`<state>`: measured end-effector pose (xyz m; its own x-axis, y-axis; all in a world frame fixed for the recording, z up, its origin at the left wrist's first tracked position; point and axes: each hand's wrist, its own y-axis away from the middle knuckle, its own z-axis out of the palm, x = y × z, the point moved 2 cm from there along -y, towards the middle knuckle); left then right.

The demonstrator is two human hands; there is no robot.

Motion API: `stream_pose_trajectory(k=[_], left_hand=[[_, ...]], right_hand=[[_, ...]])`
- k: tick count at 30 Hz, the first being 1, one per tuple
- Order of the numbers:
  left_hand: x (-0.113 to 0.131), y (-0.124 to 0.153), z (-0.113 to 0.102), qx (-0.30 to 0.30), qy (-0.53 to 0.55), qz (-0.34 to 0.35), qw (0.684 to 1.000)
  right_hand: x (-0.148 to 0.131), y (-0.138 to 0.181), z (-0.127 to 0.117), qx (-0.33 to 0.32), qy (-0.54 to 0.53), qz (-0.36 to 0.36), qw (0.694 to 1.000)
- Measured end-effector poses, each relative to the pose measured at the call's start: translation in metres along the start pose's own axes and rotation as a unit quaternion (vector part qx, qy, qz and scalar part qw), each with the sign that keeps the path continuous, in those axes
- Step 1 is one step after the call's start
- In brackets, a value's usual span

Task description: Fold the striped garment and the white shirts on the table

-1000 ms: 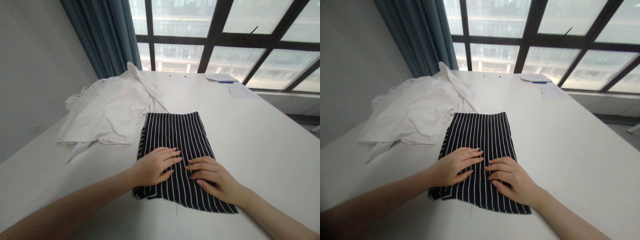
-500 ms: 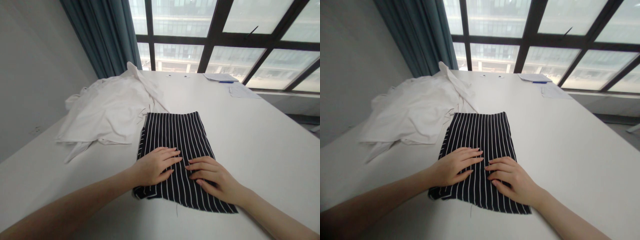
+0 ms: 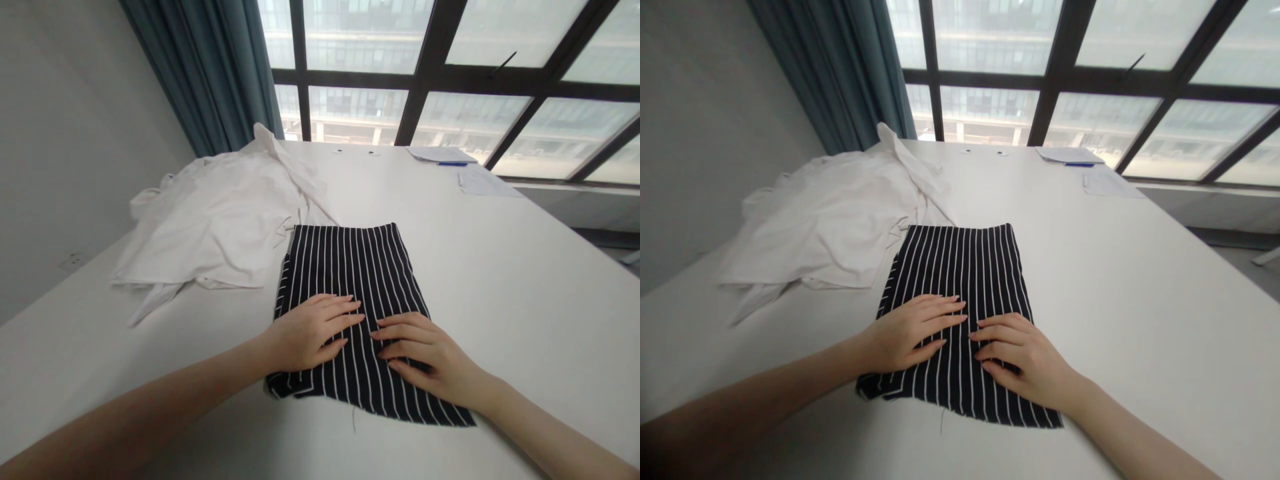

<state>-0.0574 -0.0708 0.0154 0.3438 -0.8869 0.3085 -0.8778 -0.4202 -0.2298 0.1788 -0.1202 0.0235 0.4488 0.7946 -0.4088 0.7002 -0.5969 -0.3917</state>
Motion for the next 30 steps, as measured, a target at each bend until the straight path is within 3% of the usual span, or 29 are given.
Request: stream_pose_trajectory(k=[30], left_hand=[[-0.0009,0.0008,0.0008,0.003,0.018,-0.007,1.0]], right_hand=[[0.0006,0.0018,0.0019,-0.034,0.003,0.024,0.999]])
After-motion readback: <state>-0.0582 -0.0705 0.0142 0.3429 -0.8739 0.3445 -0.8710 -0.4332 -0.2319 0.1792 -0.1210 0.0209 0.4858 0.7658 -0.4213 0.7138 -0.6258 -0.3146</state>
